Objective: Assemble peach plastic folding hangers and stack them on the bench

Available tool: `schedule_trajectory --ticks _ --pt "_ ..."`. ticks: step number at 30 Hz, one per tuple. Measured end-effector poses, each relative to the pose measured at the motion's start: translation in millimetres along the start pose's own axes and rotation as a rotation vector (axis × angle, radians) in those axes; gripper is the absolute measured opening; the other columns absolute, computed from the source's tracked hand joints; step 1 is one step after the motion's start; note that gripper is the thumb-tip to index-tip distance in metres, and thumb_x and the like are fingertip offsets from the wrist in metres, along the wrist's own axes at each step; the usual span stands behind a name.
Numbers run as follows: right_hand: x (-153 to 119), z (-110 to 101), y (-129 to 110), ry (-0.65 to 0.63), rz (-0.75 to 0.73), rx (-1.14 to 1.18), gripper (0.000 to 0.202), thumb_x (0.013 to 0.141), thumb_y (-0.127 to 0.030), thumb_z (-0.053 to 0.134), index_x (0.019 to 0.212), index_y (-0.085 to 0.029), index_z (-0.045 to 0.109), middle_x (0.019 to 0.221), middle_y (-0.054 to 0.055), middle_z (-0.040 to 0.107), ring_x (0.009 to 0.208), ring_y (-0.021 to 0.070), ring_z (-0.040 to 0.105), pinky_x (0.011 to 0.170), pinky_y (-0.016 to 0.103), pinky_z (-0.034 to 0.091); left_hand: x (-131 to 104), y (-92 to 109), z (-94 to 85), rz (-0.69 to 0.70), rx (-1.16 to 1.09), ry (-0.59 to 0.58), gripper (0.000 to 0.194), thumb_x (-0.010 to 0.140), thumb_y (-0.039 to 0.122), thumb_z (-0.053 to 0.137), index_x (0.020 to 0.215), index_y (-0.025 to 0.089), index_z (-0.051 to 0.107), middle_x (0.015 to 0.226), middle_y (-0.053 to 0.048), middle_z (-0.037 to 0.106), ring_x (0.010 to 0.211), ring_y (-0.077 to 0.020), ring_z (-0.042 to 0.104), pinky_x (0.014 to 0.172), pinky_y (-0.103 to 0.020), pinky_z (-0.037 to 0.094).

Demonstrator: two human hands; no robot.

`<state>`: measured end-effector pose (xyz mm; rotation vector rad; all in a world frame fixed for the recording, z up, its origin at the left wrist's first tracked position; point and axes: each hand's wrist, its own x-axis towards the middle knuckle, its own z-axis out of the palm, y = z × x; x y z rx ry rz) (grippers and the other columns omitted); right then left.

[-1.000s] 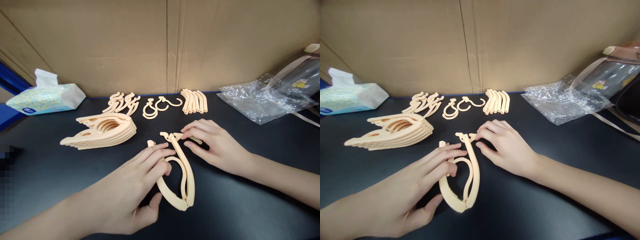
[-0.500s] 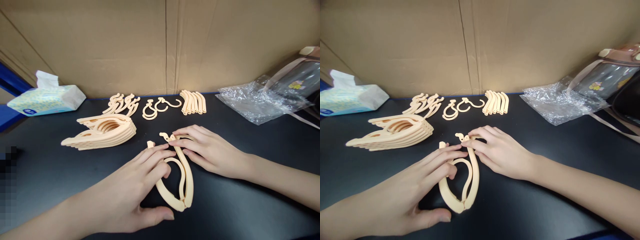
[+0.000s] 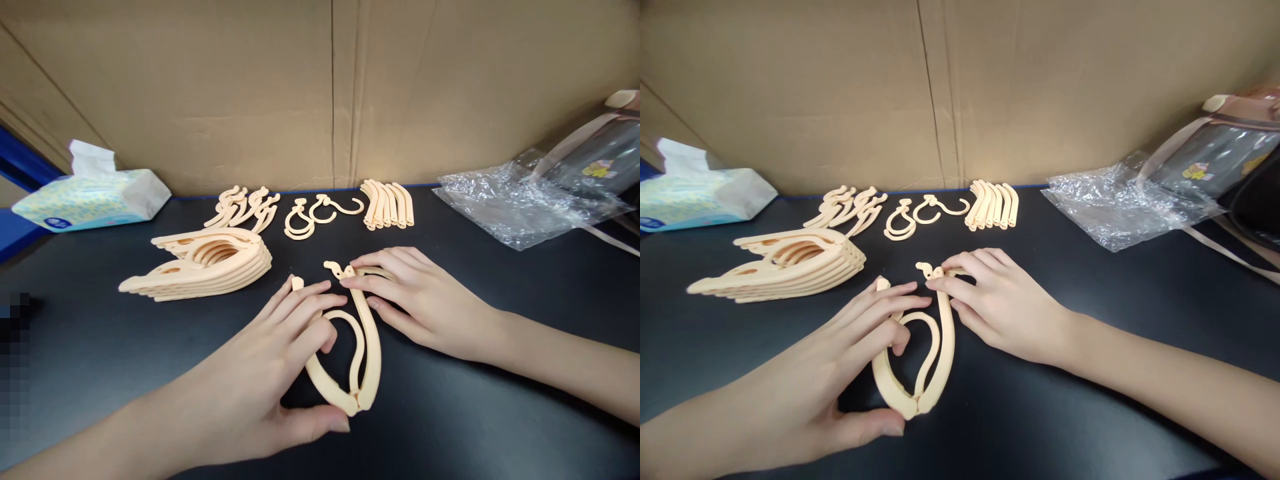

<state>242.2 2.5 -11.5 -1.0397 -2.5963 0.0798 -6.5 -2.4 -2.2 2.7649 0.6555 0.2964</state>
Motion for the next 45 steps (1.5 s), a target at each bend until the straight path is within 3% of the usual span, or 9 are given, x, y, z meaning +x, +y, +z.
schedule_trajectory --ticks 7,14,23,31,36,45 --pt "0.5 -1.7 3.4 0.01 0.008 0.013 0.046 0.087 -0.008 0.043 0.129 -0.025 0.05 0.119 0.01 0.056 0.114 0.0229 0.05 0.096 0.046 0.041 1.6 2.2 -0.2 0.009 0.059 0.061 0.031 0.083 0.032 0.062 0.109 0.018 0.051 0.134 -0.012 0.048 0.134 -0.0271 0.035 0.115 -0.053 0.019" --pt "2.7 -2.4 4.7 -0.005 0.02 -0.005 0.047 0.087 -0.007 0.041 0.129 -0.024 0.052 0.116 0.01 0.055 0.109 0.0217 0.051 0.091 0.043 0.044 -0.4 8.0 -5.1 0.074 -0.044 0.02 0.034 0.073 0.009 0.048 0.106 0.018 0.053 0.132 -0.01 0.05 0.133 -0.0229 0.037 0.114 -0.043 0.028" --pt "1.3 -2.6 2.8 -0.005 0.024 -0.066 0.035 0.089 -0.013 0.042 0.119 -0.022 0.059 0.101 0.009 0.054 0.086 0.0184 0.053 0.08 0.036 0.045 -0.1 7.0 -8.6 0.081 -0.111 -0.031 0.059 0.063 0.006 0.043 0.12 0.02 0.044 0.134 -0.009 0.048 0.134 -0.0234 0.035 0.115 -0.053 0.02" --pt "1.8 -3.1 1.9 0.001 0.008 -0.086 0.027 0.091 -0.016 0.042 0.111 -0.018 0.061 0.094 0.008 0.053 0.084 0.0179 0.051 0.078 0.034 0.042 0.9 3.3 -1.6 -0.004 0.003 0.006 0.046 0.086 0.02 0.052 0.13 0.02 0.04 0.137 -0.009 0.046 0.136 -0.0224 0.033 0.116 -0.046 0.023" --pt "1.7 -2.0 1.6 0.008 0.002 -0.088 0.026 0.091 -0.018 0.042 0.11 -0.017 0.06 0.094 0.008 0.054 0.084 0.018 0.051 0.077 0.034 0.041 -0.3 0.7 -4.9 0.01 0.012 -0.047 0.052 0.083 0.014 0.049 0.133 0.02 0.037 0.14 -0.008 0.042 0.138 -0.0214 0.028 0.116 -0.044 0.024" --pt "3.1 -0.2 8.3 -0.019 0.052 -0.093 0.031 0.095 -0.03 0.043 0.119 -0.015 0.056 0.096 0.007 0.057 0.089 0.0191 0.052 0.08 0.035 0.041 -0.7 1.5 -3.8 0.035 0.023 0.001 0.054 0.076 0.006 0.041 0.128 0.018 0.042 0.132 -0.008 0.05 0.133 -0.0199 0.035 0.116 -0.046 0.02"
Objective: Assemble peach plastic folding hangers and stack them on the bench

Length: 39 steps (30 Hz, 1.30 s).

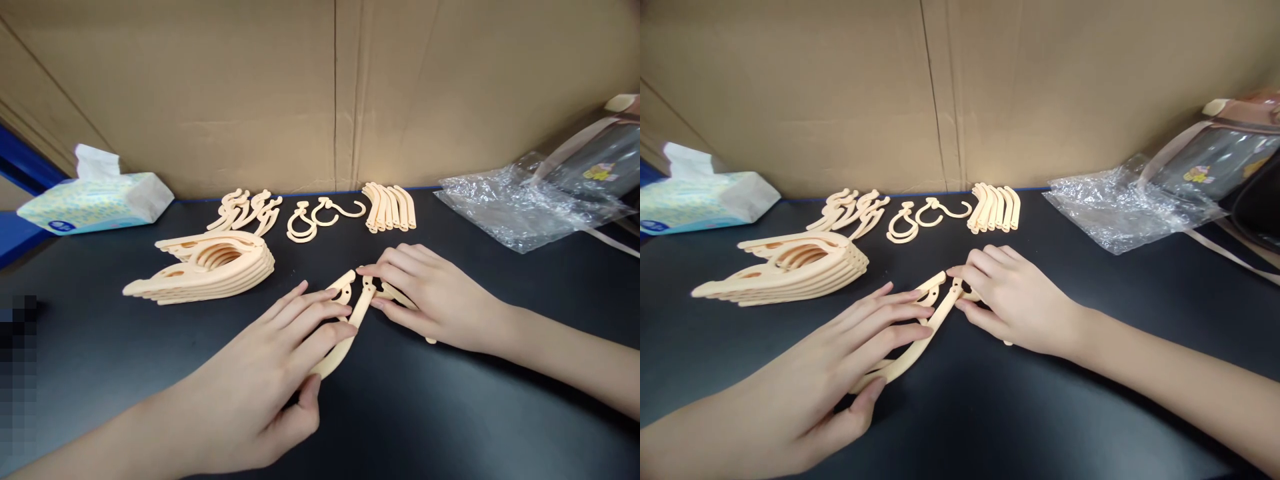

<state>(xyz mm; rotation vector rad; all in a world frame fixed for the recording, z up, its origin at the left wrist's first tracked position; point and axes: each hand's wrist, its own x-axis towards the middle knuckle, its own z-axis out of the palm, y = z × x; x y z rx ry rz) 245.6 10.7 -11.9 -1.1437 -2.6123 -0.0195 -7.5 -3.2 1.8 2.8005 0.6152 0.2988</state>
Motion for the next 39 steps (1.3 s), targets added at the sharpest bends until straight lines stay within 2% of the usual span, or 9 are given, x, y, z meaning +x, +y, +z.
schedule_trajectory --ticks 3,10,17,22,30,39 --pt "-0.6 -0.2 2.1 0.003 0.006 0.002 0.029 0.095 -0.029 0.042 0.116 -0.015 0.057 0.098 0.007 0.057 0.09 0.0189 0.052 0.081 0.035 0.042 -0.5 -1.8 0.3 0.011 0.031 -0.026 0.053 0.077 0.005 0.04 0.129 0.017 0.042 0.133 -0.008 0.049 0.133 -0.0189 0.035 0.116 -0.045 0.021" --pt "-2.0 -0.6 2.7 -0.011 -0.008 -0.021 0.023 0.088 -0.011 0.044 0.105 -0.016 0.059 0.1 0.007 0.055 0.091 0.0199 0.052 0.081 0.036 0.042 -1.4 -3.7 0.9 0.015 0.043 -0.025 0.054 0.077 0.003 0.036 0.128 0.018 0.043 0.137 -0.006 0.044 0.135 -0.018 0.031 0.117 -0.045 0.022" --pt "0.0 -0.1 3.1 0.038 0.006 -0.04 0.023 0.082 -0.001 0.043 0.092 -0.016 0.056 0.099 0.005 0.059 0.095 0.0208 0.051 0.081 0.034 0.039 -1.7 -3.1 -1.2 -0.018 0.047 -0.035 0.059 0.076 -0.001 0.034 0.131 0.019 0.039 0.136 -0.005 0.047 0.133 -0.0179 0.035 0.117 -0.047 0.02" --pt "-2.2 0.7 4.5 0.075 0.029 -0.025 0.024 0.086 -0.002 0.041 0.094 -0.018 0.057 0.096 0.004 0.062 0.092 0.0199 0.052 0.078 0.033 0.038 -1.2 -2.5 -1.2 -0.033 0.062 -0.007 0.061 0.076 -0.002 0.034 0.134 0.019 0.038 0.135 -0.004 0.049 0.133 -0.0169 0.036 0.117 -0.046 0.02" --pt "-1.8 3.8 4.9 0.069 0.041 0.006 0.029 0.08 0.001 0.042 0.096 -0.018 0.058 0.098 0.006 0.063 0.092 0.0203 0.052 0.079 0.034 0.039 2.3 -5.0 4.2 -0.034 0.096 0.072 0.039 0.09 0.011 0.043 0.128 0.018 0.046 0.123 -0.004 0.058 0.124 -0.0158 0.046 0.116 -0.04 0.025" --pt "-0.2 2.1 1.0 0.076 0.101 0.094 0.009 0.088 -0.019 0.05 0.093 -0.018 0.057 0.094 0.004 0.063 0.089 0.0182 0.054 0.079 0.034 0.04 1.9 -6.5 5.4 -0.064 0.088 0.127 0.034 0.091 0.014 0.045 0.125 0.018 0.05 0.122 -0.007 0.057 0.118 -0.0185 0.051 0.112 -0.039 0.033"
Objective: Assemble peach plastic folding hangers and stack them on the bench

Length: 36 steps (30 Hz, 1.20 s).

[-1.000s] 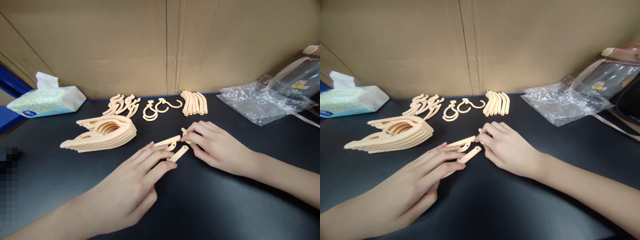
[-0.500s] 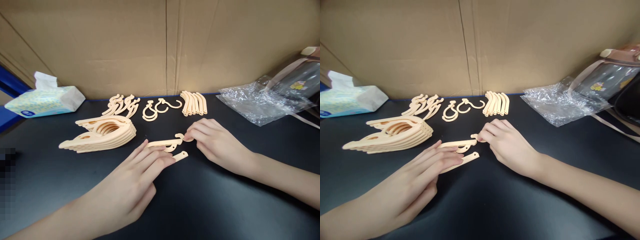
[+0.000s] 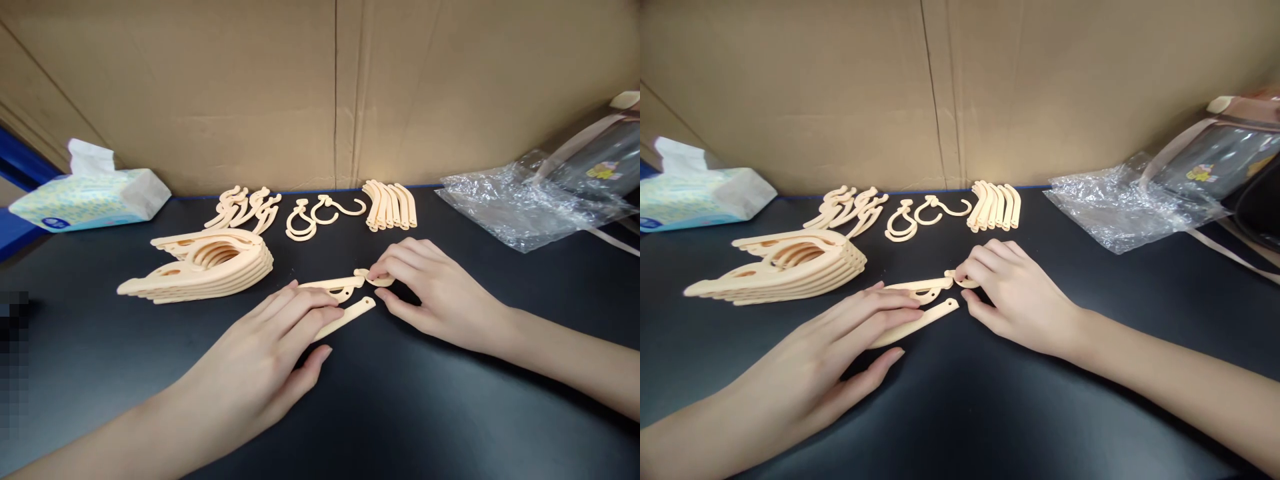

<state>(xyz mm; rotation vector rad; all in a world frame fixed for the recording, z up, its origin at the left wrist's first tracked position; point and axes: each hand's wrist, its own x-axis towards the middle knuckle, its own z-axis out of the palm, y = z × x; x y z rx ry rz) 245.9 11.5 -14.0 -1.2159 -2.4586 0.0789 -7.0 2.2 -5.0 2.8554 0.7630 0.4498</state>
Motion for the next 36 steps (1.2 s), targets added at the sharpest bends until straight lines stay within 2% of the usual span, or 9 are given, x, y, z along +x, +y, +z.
schedule_trajectory --ticks 4,8,16,22,26,28,31,34,36 --pt "-0.1 0.3 0.2 0.034 0.019 -0.01 0.017 0.089 -0.024 0.053 0.102 -0.019 0.063 0.088 0.003 0.064 0.085 0.018 0.055 0.076 0.033 0.039 0.0 1.1 -2.0 -0.057 -0.047 0.022 0.026 0.09 0.014 0.047 0.115 0.018 0.053 0.115 -0.007 0.057 0.108 -0.019 0.054 0.094 -0.031 0.046" --pt "-0.6 0.7 -1.0 0.041 0.044 -0.015 0.019 0.087 -0.022 0.055 0.102 -0.018 0.066 0.082 0.003 0.063 0.079 0.0177 0.054 0.074 0.033 0.039 0.2 2.2 -1.3 -0.068 -0.052 0.024 0.014 0.09 0.013 0.047 0.1 0.017 0.054 0.106 -0.006 0.056 0.099 -0.0182 0.054 0.081 -0.028 0.047" --pt "-0.5 0.0 -4.2 0.031 0.028 -0.049 0.019 0.091 -0.021 0.048 0.095 -0.017 0.066 0.078 0.003 0.062 0.073 0.0164 0.053 0.072 0.032 0.041 1.5 4.9 -1.0 0.0 -0.007 0.03 0.011 0.087 0.01 0.042 0.086 0.016 0.051 0.103 -0.007 0.057 0.1 -0.0209 0.051 0.085 -0.032 0.046" --pt "0.1 -0.6 -3.8 0.012 -0.022 -0.122 0.029 0.098 -0.026 0.037 0.082 -0.017 0.06 0.079 0.004 0.059 0.074 0.0164 0.051 0.069 0.03 0.042 1.7 4.6 0.0 0.032 0.077 0.04 0.024 0.09 0.009 0.035 0.076 0.016 0.053 0.101 -0.008 0.057 0.102 -0.0212 0.051 0.091 -0.035 0.044" --pt "-1.2 -0.3 -5.2 0.008 0.016 -0.051 0.029 0.099 -0.029 0.035 0.083 -0.018 0.056 0.081 0.003 0.057 0.074 0.0143 0.054 0.065 0.027 0.043 0.8 5.2 -4.1 0.044 -0.01 -0.03 0.018 0.092 0.016 0.041 0.08 0.018 0.055 0.098 -0.006 0.058 0.107 -0.0212 0.05 0.099 -0.037 0.04" --pt "-2.0 -0.5 -6.2 0.013 0.04 -0.021 0.029 0.099 -0.029 0.033 0.084 -0.019 0.055 0.08 0.002 0.056 0.071 0.013 0.055 0.061 0.025 0.042 0.2 6.1 -6.4 0.041 -0.071 -0.054 0.009 0.089 0.022 0.05 0.081 0.019 0.054 0.103 -0.007 0.058 0.111 -0.0225 0.049 0.103 -0.039 0.038" --pt "-2.9 -0.6 -7.1 0.021 0.056 0.006 0.029 0.1 -0.029 0.031 0.084 -0.019 0.053 0.08 0.001 0.054 0.067 0.0111 0.054 0.058 0.024 0.041 -0.6 7.0 -7.0 0.028 -0.089 -0.078 0.011 0.085 0.028 0.058 0.085 0.018 0.053 0.113 -0.009 0.055 0.116 -0.024 0.048 0.108 -0.043 0.034" --pt "-4.0 -0.7 -7.3 0.03 0.078 0.035 0.026 0.1 -0.03 0.032 0.086 -0.02 0.052 0.081 0.0 0.056 0.063 0.0097 0.054 0.056 0.023 0.04 -0.6 7.3 -6.6 0.043 -0.078 -0.107 0.004 0.089 0.022 0.052 0.092 0.019 0.054 0.113 -0.007 0.057 0.119 -0.0218 0.046 0.111 -0.043 0.031" --pt "-4.7 -1.0 -7.5 0.026 0.095 0.059 0.024 0.1 -0.03 0.033 0.086 -0.021 0.051 0.079 -0.001 0.058 0.062 0.0093 0.054 0.055 0.022 0.04 -0.1 7.5 -7.3 0.066 -0.056 -0.111 0.011 0.091 0.017 0.048 0.1 0.019 0.055 0.115 -0.007 0.057 0.122 -0.0209 0.045 0.111 -0.041 0.032"
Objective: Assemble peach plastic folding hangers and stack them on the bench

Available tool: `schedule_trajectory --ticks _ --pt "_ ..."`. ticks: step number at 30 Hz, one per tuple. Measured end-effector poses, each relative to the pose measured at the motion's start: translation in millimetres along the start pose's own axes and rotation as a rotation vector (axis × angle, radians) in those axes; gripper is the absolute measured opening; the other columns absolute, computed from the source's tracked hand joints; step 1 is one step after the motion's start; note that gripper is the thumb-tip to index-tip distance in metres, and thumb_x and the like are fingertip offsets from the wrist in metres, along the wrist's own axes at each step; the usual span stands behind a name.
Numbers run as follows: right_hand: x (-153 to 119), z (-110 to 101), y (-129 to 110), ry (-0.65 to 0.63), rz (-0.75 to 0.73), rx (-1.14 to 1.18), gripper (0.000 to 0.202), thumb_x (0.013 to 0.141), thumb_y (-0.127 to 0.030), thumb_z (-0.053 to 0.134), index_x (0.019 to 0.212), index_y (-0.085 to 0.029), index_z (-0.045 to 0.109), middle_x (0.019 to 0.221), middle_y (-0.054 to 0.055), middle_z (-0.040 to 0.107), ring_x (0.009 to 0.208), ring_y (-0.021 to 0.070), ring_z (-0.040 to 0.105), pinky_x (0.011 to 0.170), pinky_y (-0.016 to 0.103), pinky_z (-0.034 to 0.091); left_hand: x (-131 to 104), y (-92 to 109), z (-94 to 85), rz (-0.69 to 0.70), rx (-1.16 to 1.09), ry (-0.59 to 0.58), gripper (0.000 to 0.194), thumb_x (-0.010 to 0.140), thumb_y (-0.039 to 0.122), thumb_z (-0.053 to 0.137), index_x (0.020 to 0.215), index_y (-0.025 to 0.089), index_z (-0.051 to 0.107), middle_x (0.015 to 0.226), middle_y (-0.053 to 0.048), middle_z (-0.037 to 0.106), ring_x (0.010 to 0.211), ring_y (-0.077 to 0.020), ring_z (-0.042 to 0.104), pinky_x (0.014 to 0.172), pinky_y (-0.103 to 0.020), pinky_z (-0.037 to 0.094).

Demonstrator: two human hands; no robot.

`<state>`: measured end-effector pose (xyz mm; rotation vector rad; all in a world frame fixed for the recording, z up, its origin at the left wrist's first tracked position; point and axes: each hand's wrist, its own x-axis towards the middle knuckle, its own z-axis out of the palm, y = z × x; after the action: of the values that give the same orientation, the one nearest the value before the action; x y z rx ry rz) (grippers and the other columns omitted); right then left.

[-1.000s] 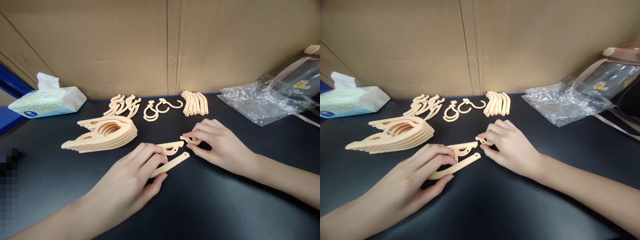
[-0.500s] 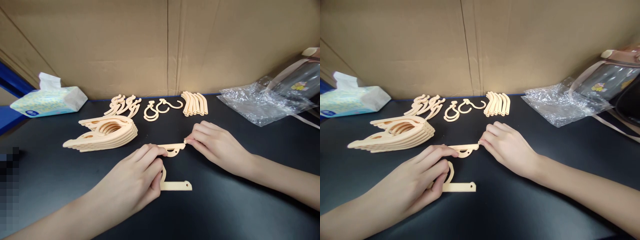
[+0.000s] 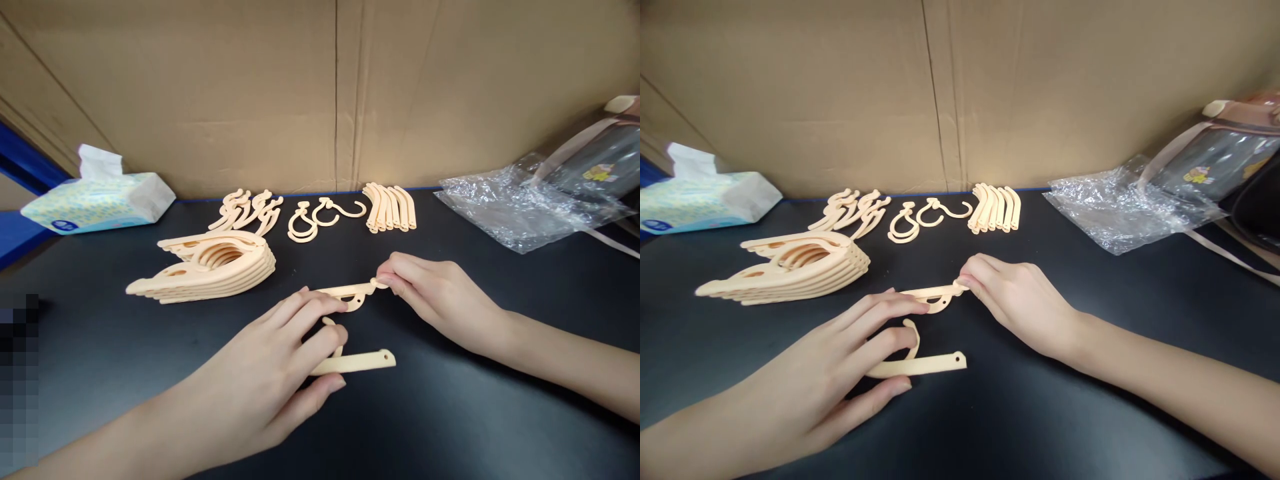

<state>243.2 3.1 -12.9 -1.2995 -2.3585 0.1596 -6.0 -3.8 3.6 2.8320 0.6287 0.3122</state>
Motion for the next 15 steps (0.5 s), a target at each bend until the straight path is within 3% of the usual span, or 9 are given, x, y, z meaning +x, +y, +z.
schedule_trajectory --ticks 7,15 --pt "0.1 -0.4 0.6 -0.044 -0.022 0.012 0.023 0.1 -0.029 0.033 0.087 -0.021 0.051 0.078 -0.002 0.061 0.06 0.0092 0.056 0.055 0.021 0.039 0.7 -0.9 0.3 -0.009 0.033 0.009 0.022 0.091 0.018 0.047 0.112 0.019 0.056 0.121 -0.009 0.054 0.122 -0.0219 0.047 0.111 -0.044 0.034" --pt "-0.8 1.7 1.3 -0.052 -0.079 -0.013 0.025 0.1 -0.029 0.033 0.09 -0.02 0.054 0.079 -0.001 0.061 0.06 0.0089 0.056 0.055 0.022 0.039 -4.0 -3.6 5.1 -0.087 0.074 0.041 0.049 0.088 0.028 0.055 0.134 0.015 0.043 0.134 -0.014 0.045 0.126 -0.0285 0.041 0.101 -0.041 0.045"
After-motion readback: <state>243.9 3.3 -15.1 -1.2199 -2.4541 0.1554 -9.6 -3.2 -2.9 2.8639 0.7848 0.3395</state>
